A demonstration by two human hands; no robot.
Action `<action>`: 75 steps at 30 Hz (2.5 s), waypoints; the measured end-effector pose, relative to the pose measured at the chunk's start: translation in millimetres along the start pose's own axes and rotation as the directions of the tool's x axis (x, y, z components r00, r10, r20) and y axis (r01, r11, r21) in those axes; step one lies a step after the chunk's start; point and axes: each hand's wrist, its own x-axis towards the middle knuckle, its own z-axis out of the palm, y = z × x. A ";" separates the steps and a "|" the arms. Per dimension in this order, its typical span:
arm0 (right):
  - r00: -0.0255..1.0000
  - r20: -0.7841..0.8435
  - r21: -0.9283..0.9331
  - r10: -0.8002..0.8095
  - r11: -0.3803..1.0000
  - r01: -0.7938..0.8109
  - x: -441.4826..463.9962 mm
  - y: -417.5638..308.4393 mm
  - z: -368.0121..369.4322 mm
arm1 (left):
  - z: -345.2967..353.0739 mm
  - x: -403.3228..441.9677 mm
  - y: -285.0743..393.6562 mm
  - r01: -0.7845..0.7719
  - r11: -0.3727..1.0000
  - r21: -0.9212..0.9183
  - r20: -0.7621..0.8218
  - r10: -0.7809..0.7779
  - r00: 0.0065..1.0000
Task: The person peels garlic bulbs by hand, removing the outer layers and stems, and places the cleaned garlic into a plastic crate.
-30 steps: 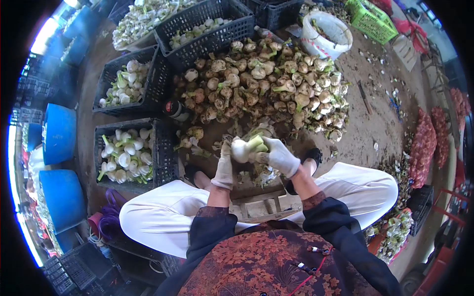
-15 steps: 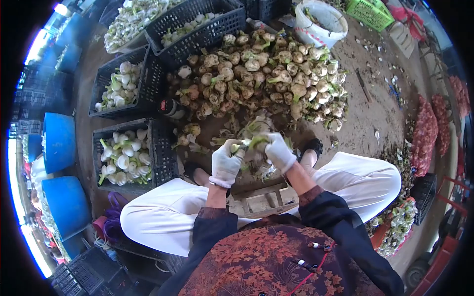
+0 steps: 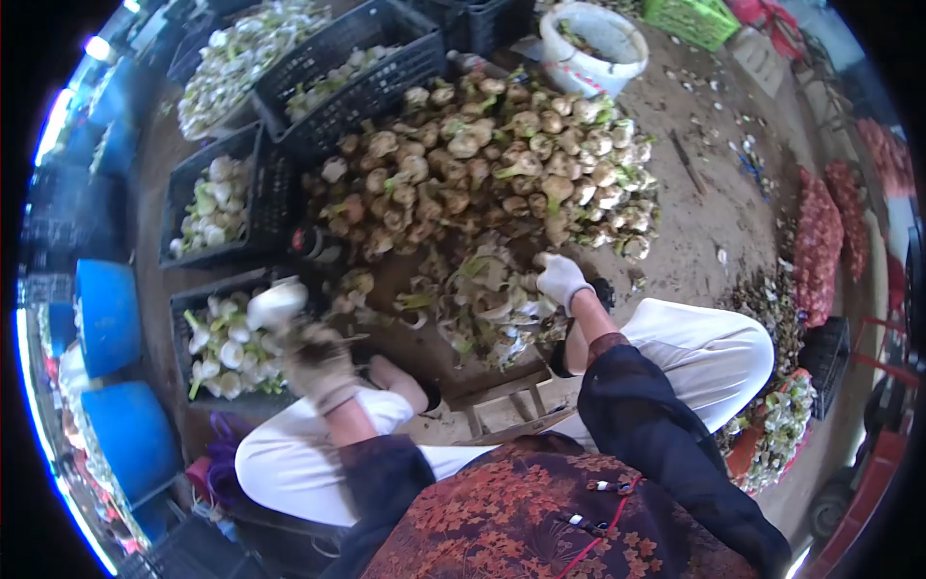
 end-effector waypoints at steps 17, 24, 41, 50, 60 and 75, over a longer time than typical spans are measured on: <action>0.784 0.604 0.768 -0.143 -0.159 -0.621 -11.0 -84.1 -36.3 | 7.3 -19.1 -159.9 -0.484 -0.058 0.873 0.452 -0.274 0.849; 0.971 0.053 0.788 -0.234 0.607 0.103 -69.5 -142.2 -43.3 | 9.7 -24.0 -129.1 -0.392 0.054 0.918 0.393 -0.240 0.888; 0.850 -0.001 0.826 -0.526 0.479 0.297 -84.3 -162.2 -73.1 | 10.3 -40.3 -109.3 0.627 0.698 0.345 0.071 -0.686 0.724; 0.879 0.261 0.908 -0.398 0.412 -0.083 -95.1 -144.2 -38.0 | 6.6 -24.8 -103.6 0.659 0.458 0.597 -0.410 -0.531 0.741; 0.978 -0.200 0.880 -0.052 0.429 0.202 -49.2 -121.9 -2.5 | -5.3 -45.7 -119.0 0.133 0.566 0.814 0.151 -0.426 0.892; 0.945 0.048 0.998 -0.325 -0.026 -0.059 -88.8 -133.4 -64.9 | 31.1 -26.4 -127.5 0.337 0.295 0.894 -0.186 -0.441 0.878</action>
